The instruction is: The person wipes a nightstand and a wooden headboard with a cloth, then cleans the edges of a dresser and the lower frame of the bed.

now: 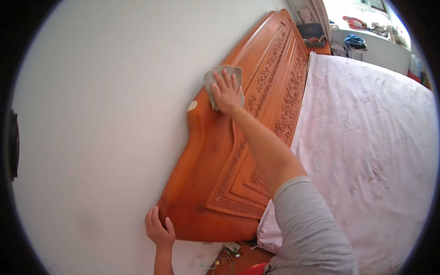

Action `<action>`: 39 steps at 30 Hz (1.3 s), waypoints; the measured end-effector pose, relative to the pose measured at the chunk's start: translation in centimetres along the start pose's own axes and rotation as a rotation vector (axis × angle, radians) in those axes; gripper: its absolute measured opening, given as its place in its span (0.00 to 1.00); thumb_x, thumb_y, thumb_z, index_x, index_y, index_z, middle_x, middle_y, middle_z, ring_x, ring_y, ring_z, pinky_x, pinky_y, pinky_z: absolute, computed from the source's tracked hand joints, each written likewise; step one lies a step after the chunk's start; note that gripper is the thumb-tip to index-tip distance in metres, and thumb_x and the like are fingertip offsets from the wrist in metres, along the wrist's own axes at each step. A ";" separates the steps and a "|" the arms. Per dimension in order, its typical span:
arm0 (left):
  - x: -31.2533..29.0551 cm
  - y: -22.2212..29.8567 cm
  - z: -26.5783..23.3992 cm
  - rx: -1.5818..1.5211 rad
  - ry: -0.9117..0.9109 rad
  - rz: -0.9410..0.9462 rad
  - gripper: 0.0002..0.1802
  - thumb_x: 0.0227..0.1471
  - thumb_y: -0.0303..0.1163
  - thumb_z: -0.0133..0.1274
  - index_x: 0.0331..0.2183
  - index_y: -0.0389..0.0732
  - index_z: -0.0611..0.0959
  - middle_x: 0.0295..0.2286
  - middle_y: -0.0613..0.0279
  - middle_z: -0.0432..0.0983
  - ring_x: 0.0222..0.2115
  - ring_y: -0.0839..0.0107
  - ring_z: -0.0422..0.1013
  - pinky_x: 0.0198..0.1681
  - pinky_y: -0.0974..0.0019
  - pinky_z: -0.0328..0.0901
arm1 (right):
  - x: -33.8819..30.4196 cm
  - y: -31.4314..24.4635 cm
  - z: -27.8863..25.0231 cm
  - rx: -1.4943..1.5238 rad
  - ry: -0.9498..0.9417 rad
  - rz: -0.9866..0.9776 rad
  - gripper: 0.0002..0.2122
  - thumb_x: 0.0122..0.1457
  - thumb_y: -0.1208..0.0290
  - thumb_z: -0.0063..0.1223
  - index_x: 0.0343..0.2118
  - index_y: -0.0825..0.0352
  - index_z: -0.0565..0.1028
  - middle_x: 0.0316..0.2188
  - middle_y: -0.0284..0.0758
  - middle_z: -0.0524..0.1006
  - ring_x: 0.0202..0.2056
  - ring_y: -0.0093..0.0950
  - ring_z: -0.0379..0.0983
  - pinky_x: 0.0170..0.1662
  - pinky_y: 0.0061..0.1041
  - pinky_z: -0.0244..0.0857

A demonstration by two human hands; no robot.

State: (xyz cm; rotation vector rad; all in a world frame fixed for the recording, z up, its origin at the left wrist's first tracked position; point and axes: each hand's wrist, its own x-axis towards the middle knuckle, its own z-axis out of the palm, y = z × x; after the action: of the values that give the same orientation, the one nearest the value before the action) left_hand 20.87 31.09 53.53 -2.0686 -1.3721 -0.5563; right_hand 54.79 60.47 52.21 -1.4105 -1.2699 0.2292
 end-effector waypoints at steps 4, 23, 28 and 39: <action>0.8 0.9 0.0 0.030 0.006 0.020 0.21 0.46 0.33 0.43 0.42 0.32 0.70 0.40 0.48 0.67 0.40 0.53 0.65 0.41 0.57 0.62 | 9.4 9.9 -0.3 0.034 0.122 0.003 0.26 0.58 0.47 0.22 0.59 0.47 0.47 0.62 0.28 0.39 0.62 0.34 0.32 0.60 0.46 0.28; 0.1 0.7 1.1 0.154 -0.047 -0.003 0.20 0.51 0.35 0.39 0.44 0.34 0.68 0.41 0.49 0.66 0.41 0.55 0.65 0.42 0.59 0.63 | -13.8 3.5 3.5 -0.145 -0.012 -0.027 0.27 0.55 0.51 0.34 0.58 0.52 0.51 0.60 0.39 0.44 0.60 0.44 0.36 0.57 0.52 0.29; 0.7 1.3 1.9 0.157 -0.020 0.011 0.21 0.50 0.36 0.40 0.43 0.32 0.70 0.39 0.50 0.68 0.38 0.54 0.67 0.40 0.58 0.64 | 1.2 15.0 0.7 0.081 0.091 0.316 0.28 0.57 0.46 0.28 0.60 0.47 0.43 0.62 0.34 0.38 0.61 0.42 0.33 0.57 0.53 0.29; 0.3 0.9 1.4 0.142 0.014 0.011 0.20 0.51 0.34 0.40 0.44 0.33 0.69 0.41 0.50 0.68 0.41 0.54 0.66 0.43 0.58 0.63 | -41.1 -1.9 5.9 0.209 -0.399 -0.401 0.27 0.51 0.51 0.45 0.55 0.51 0.59 0.59 0.40 0.49 0.60 0.50 0.34 0.56 0.55 0.25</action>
State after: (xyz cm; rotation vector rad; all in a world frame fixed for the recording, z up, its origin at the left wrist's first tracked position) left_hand 21.80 31.93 52.46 -1.9546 -1.3512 -0.4539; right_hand 33.24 31.89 31.01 -0.9323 -1.7709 0.3683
